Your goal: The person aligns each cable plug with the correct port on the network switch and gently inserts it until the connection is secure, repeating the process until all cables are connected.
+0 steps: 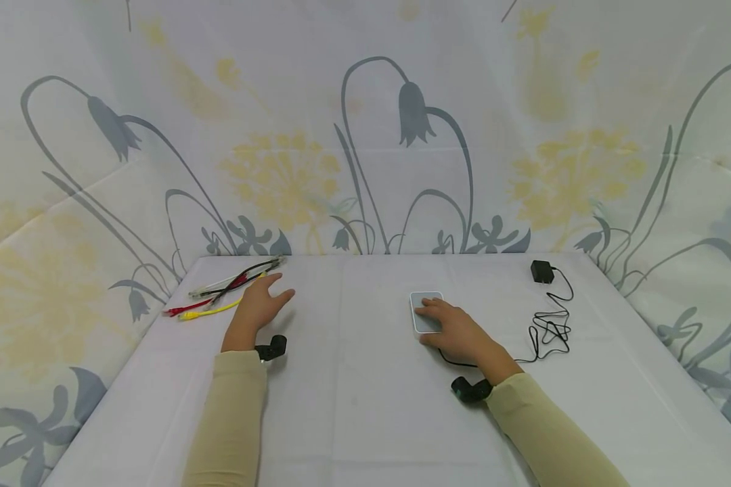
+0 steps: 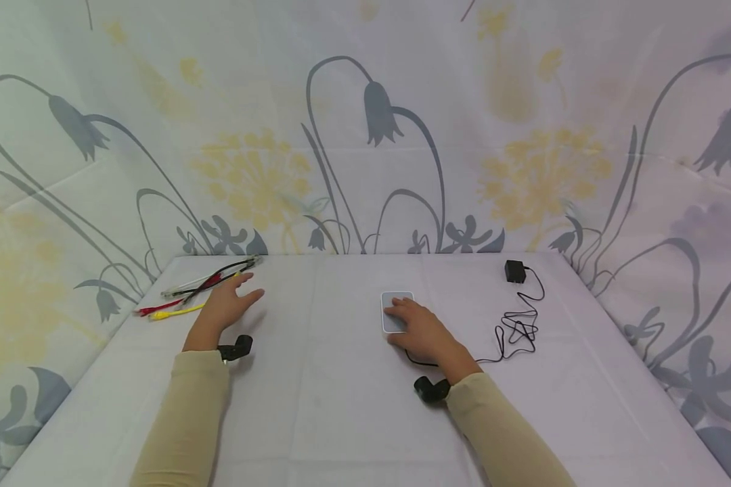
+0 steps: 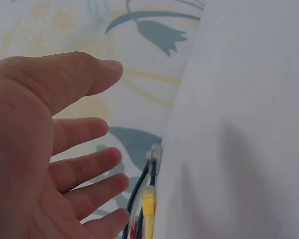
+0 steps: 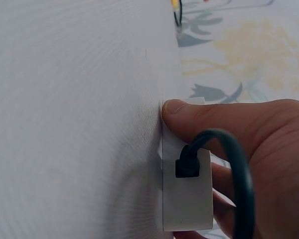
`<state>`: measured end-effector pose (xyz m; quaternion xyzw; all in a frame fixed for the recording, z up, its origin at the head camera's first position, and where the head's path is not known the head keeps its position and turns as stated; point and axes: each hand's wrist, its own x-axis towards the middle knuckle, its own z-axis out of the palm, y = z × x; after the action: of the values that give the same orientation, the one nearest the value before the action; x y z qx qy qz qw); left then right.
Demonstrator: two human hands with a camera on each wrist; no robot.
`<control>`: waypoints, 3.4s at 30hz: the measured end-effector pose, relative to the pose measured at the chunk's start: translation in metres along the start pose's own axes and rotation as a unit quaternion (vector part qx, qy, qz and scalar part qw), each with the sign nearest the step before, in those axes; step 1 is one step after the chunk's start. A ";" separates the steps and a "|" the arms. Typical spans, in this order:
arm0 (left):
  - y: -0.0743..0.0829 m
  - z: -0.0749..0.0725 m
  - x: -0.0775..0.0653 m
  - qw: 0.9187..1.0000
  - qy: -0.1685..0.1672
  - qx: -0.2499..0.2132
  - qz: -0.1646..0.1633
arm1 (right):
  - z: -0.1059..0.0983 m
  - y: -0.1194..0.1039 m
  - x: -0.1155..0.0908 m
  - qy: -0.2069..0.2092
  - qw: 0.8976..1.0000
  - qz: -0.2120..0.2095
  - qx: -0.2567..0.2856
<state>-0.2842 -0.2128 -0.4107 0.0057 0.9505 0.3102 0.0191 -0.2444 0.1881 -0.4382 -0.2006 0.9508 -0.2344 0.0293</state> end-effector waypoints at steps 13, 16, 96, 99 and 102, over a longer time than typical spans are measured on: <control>-0.017 -0.009 -0.002 1.000 -0.001 -0.013 -0.008 | 0.000 0.001 -0.001 0.001 1.000 -0.003 0.007; -0.023 -0.010 -0.001 1.000 -0.007 -0.014 -0.006 | 0.001 0.000 -0.001 0.001 1.000 -0.004 0.009; -0.025 0.003 0.004 0.997 0.053 0.022 -0.045 | 0.002 0.003 0.001 0.005 1.000 -0.004 0.012; -0.023 0.003 0.004 0.998 0.057 0.004 -0.039 | 0.001 0.003 0.001 0.004 1.000 0.001 0.015; -0.022 0.003 0.003 0.998 0.056 -0.015 -0.039 | 0.002 0.003 0.000 0.005 1.000 -0.004 0.010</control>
<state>-0.2872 -0.2288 -0.4264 -0.0490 0.9448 0.3233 -0.0218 -0.2455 0.1898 -0.4410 -0.2033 0.9475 -0.2453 0.0252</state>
